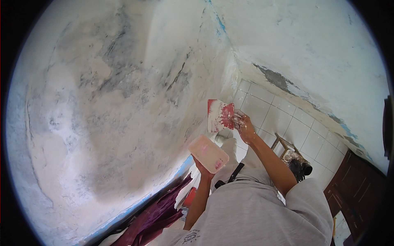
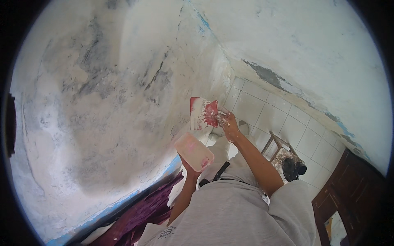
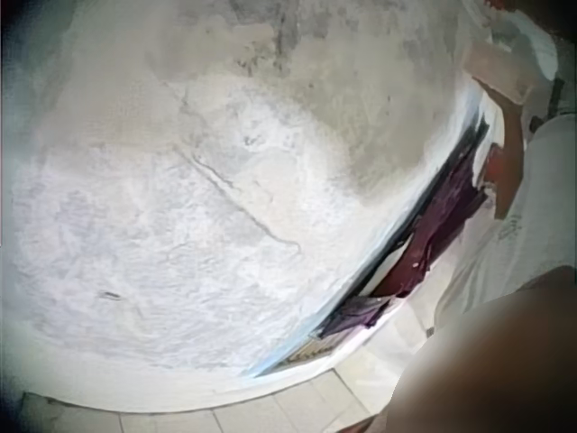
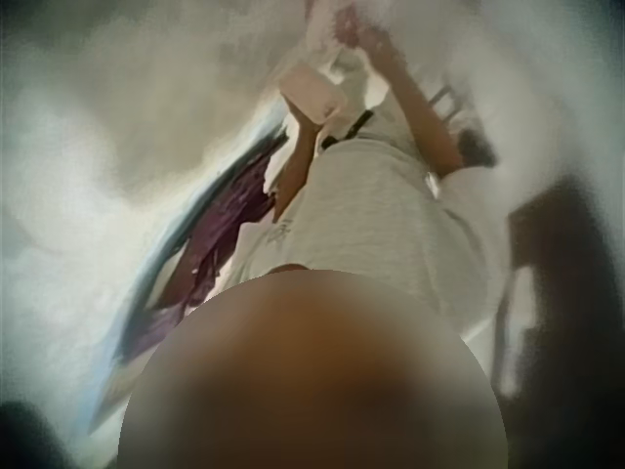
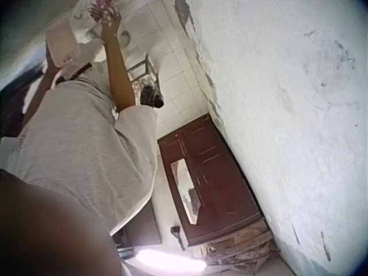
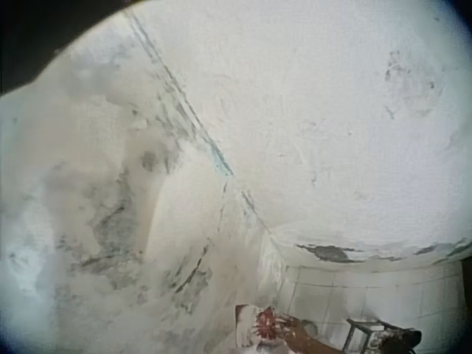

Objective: The person applies plaster paste to a wall with a putty knife.

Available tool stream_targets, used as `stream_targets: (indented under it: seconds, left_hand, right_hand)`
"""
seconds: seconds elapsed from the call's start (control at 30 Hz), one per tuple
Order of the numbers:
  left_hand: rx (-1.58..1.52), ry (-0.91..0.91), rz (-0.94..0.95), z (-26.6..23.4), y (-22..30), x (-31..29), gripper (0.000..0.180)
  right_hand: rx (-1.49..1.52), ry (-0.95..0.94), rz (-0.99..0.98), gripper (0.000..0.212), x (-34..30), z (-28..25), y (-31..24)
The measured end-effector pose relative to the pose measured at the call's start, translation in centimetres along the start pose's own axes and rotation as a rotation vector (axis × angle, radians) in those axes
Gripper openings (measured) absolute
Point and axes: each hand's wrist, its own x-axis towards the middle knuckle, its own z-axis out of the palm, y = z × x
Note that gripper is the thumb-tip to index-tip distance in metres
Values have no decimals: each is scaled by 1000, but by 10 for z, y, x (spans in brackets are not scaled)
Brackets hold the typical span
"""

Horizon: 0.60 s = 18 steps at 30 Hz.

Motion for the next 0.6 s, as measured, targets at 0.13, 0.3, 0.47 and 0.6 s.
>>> stream_targets:
  seconds: [0.13,0.3,0.47,0.6]
  left_hand:
    - [36,-2,47,18,7,0,62]
    - [48,-42,78,16,10,6,61]
    - [125,-94,142,25,6,10,64]
    - [99,-112,51,12,6,11,70]
  right_hand:
    - [130,-78,120,41,-12,3,-4]
    - [226,-148,22,35,-21,25,-22]
    - [151,-411,-54,43,-15,12,-35]
    - [208,-300,43,33,-8,12,-35]
